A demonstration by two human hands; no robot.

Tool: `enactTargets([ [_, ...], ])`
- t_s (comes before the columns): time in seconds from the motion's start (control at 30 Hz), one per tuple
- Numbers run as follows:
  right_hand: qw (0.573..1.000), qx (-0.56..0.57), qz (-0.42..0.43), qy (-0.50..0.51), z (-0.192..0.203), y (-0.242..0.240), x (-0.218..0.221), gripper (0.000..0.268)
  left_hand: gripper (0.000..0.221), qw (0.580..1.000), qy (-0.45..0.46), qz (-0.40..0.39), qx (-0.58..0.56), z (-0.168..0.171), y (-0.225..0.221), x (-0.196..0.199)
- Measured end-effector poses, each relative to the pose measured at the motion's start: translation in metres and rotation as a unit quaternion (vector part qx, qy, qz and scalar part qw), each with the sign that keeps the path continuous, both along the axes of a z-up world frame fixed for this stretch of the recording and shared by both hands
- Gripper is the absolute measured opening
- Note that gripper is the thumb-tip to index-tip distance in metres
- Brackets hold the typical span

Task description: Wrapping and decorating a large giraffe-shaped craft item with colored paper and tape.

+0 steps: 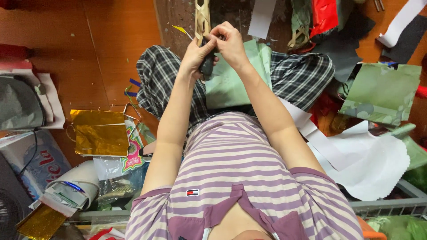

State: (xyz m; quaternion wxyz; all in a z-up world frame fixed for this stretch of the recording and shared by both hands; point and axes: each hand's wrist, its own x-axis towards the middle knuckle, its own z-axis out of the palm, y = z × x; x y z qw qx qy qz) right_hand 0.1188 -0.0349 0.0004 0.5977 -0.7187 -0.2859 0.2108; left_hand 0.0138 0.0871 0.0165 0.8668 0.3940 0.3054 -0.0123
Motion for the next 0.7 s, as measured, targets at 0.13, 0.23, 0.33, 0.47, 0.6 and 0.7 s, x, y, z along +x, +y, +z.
enactTargets([
  [0.13, 0.999, 0.027, 0.000, 0.029, 0.016, -0.054, 0.009, 0.009, 0.050, 0.999, 0.052, -0.003, -0.008, -0.007, 0.005, 0.005],
  [0.23, 0.995, -0.088, -0.006, 0.039, 0.041, -0.132, 0.012, 0.015, 0.043, 0.997, 0.069, -0.014, -0.011, -0.013, 0.006, 0.001],
  [0.33, 0.922, -0.374, 0.044, -0.092, 0.062, -0.212, 0.000, 0.023, 0.035, 0.997, 0.068, -0.026, -0.010, -0.026, 0.008, -0.005],
  [0.47, 0.866, -0.478, 0.098, -0.110, 0.088, -0.260, -0.028, 0.026, 0.034, 0.998, 0.055, -0.015, -0.020, -0.014, 0.005, 0.001],
  [0.6, 0.917, -0.373, 0.047, -0.131, 0.060, -0.278, -0.057, 0.030, 0.037, 0.997, 0.069, -0.004, -0.038, -0.006, 0.004, 0.000],
  [0.7, 0.960, -0.272, -0.058, 0.031, 0.061, -0.264, -0.054, 0.028, 0.036, 0.997, 0.065, 0.006, -0.038, -0.012, 0.007, 0.001],
])
